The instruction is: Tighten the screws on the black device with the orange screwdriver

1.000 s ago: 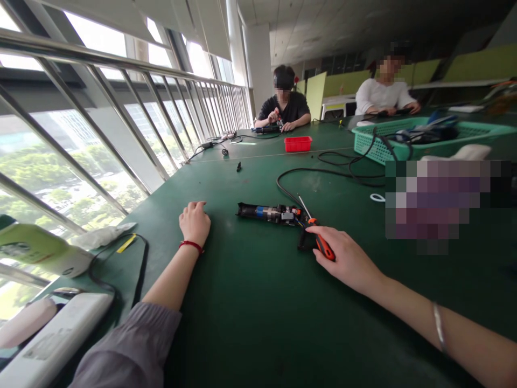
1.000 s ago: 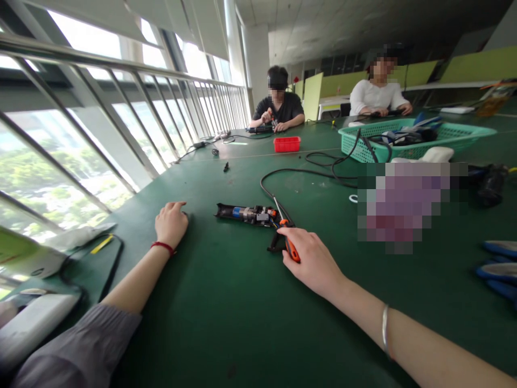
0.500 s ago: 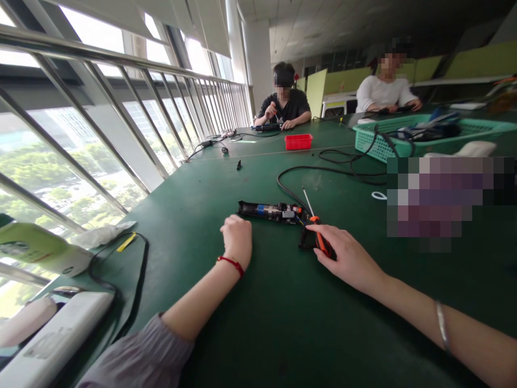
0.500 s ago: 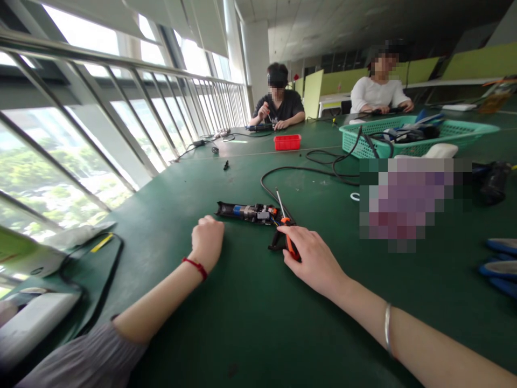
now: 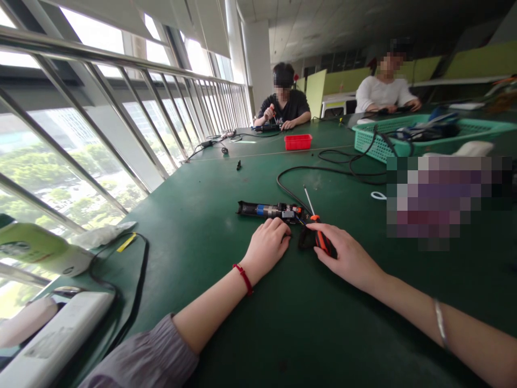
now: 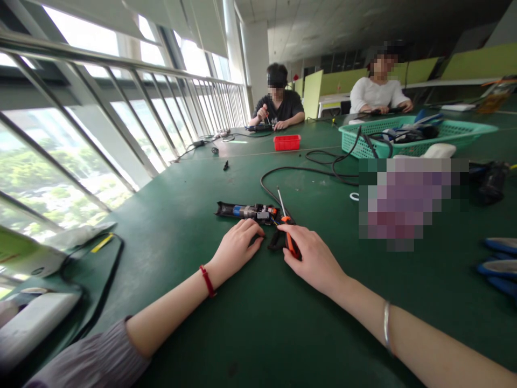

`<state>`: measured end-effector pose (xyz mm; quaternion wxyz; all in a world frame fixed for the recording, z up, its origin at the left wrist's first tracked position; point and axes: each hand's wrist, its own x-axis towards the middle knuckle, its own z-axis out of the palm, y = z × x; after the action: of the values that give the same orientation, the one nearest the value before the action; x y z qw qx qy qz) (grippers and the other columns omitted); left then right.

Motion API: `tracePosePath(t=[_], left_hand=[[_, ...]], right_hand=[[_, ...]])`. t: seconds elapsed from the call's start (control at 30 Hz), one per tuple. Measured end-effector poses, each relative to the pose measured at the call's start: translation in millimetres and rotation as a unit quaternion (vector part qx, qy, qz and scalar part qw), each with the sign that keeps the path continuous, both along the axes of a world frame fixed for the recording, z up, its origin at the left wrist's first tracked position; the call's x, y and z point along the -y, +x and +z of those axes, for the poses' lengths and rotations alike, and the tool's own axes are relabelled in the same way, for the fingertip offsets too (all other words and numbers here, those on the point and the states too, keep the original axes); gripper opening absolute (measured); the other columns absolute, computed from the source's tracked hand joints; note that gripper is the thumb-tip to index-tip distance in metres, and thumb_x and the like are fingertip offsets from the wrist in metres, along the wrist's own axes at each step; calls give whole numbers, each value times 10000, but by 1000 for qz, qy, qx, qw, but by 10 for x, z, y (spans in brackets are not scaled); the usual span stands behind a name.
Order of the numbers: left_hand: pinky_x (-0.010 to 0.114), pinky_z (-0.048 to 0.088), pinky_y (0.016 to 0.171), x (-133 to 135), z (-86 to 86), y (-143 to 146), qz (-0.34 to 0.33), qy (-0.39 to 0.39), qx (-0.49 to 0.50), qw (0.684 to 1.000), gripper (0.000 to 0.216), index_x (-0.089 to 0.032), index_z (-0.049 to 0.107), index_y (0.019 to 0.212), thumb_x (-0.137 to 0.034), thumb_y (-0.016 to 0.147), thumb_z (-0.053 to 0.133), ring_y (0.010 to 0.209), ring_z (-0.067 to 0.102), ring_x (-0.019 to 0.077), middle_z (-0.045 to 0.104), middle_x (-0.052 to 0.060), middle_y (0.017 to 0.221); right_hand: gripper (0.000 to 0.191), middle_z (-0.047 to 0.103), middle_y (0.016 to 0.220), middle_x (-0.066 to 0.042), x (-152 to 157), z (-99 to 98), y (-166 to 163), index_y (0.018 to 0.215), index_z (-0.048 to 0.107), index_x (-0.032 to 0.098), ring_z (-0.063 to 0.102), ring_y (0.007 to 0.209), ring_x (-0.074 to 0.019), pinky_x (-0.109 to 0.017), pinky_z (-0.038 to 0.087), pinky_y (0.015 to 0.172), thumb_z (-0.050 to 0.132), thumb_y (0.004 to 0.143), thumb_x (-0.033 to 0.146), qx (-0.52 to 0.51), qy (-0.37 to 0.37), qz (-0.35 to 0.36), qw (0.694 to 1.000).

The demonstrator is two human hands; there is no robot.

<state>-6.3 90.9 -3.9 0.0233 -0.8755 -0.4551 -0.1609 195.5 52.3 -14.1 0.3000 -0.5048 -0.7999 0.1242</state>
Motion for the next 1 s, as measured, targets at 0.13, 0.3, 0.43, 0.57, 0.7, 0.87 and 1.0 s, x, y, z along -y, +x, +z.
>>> tracePosePath(t=[0.13,0.3,0.43,0.57,0.7,0.87,1.0], left_hand=[[319,463,805,15,-5,16,3,-5,9,1000,60,-177,553,890,-203,861,508,909,519,193,557,43,958],[324,458,798,16,-13,11,14,-4,8,1000,52,-175,546,877,-213,862,514,908,518,197,558,45,957],[330,451,794,24,-9,12,29,4,6,1000,59,-179,542,866,-238,862,535,914,516,202,558,44,954],[325,447,789,33,0,11,32,-1,1,999,73,-179,546,874,-250,873,534,915,517,198,560,43,961],[315,443,798,33,7,6,29,-10,3,1000,79,-181,555,875,-246,890,514,912,519,187,568,39,968],[316,443,796,27,1,5,11,-13,-1,1000,91,-181,568,881,-256,889,516,907,522,187,573,38,964],[319,447,787,24,-5,6,10,-9,0,1000,99,-185,570,901,-271,880,528,914,522,194,572,40,968]], right_hand=[[411,600,1165,-58,-11,-16,2,1225,469,252,573,1053,-230,-427,452,928,494,816,216,-15,-6,1,1000],[422,603,1143,-54,-17,-19,8,1219,474,256,579,1033,-228,-416,462,915,514,802,208,-32,-11,18,999],[410,603,1107,-55,-1,13,7,1195,501,246,580,1006,-214,-397,461,914,520,790,182,-42,-16,29,999],[418,602,1052,-60,35,59,-13,1188,523,234,575,973,-202,-381,467,894,535,777,161,-27,-10,65,997],[410,615,1035,-47,58,82,-39,1158,537,231,563,978,-195,-371,461,889,541,762,128,-7,8,121,993],[421,610,1072,-41,70,70,-40,1183,509,235,556,994,-187,-381,439,922,530,777,122,-28,2,132,991],[428,601,1057,-41,66,51,-30,1205,494,243,565,969,-181,-372,449,900,522,793,131,-54,-15,120,991]])
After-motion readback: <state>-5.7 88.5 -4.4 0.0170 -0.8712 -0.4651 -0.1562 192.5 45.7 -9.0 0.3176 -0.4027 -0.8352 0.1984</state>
